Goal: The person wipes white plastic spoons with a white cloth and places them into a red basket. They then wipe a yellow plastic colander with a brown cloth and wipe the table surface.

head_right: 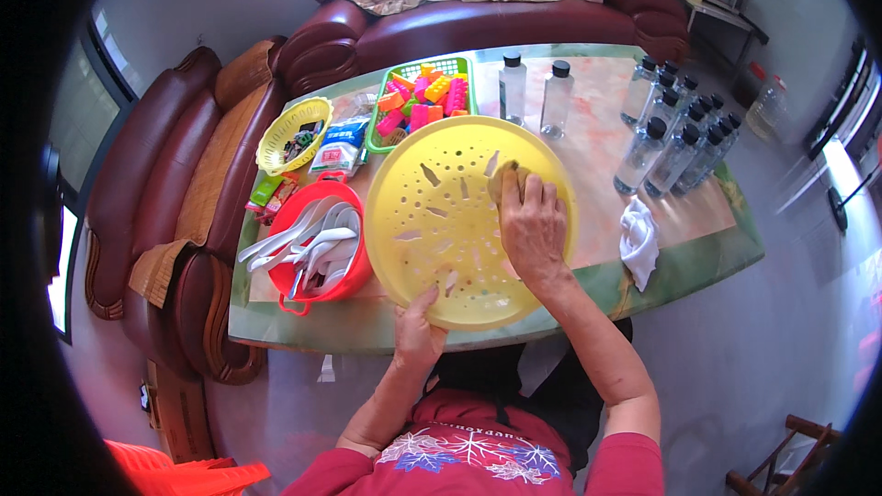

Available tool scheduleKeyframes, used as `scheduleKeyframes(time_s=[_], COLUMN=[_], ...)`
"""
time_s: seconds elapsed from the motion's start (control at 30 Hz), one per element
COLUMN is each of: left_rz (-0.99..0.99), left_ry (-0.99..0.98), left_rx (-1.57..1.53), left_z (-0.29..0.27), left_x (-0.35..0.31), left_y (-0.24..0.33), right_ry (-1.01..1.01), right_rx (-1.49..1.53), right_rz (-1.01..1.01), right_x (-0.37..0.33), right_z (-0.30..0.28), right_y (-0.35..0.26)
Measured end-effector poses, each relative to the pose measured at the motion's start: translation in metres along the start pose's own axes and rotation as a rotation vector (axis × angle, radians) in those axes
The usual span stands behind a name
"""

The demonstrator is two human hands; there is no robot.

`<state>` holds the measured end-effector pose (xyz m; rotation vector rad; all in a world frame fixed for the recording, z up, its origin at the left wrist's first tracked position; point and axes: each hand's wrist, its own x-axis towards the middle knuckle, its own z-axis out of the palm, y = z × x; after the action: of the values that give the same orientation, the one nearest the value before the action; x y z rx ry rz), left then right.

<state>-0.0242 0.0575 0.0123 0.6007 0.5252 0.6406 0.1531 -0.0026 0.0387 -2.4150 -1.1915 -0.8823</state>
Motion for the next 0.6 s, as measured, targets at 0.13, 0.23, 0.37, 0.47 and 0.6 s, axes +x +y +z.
scheduleKeyframes(time_s=[0.13, 0.23, 0.37, 0.47, 0.6], left_rz=[-0.053, -0.009, -0.032, -0.099, -0.076], left_ry=[-0.083, -0.075, -0.112, -0.137, -0.136], left_rx=[0.035, 0.074, 0.155, 0.113, 0.111], left_z=[-0.001, 0.004, -0.013, -0.009, 0.004], left_x=[-0.001, -0.003, 0.003, 0.001, -0.009], left_y=[-0.005, 0.000, 0.000, 0.007, 0.003], right_ry=[0.071, -0.229, -0.233, -0.022, 0.202], right_rx=[0.060, 0.350, 0.814, 0.689, 0.293], right_rz=[0.102, -0.094, -0.373, -0.378, -0.321], right_x=[0.024, 0.018, -0.018, -0.002, 0.031], right_z=[0.013, 0.000, -0.003, -0.012, -0.004], right_y=[-0.019, -0.043, -0.054, -0.062, -0.047])
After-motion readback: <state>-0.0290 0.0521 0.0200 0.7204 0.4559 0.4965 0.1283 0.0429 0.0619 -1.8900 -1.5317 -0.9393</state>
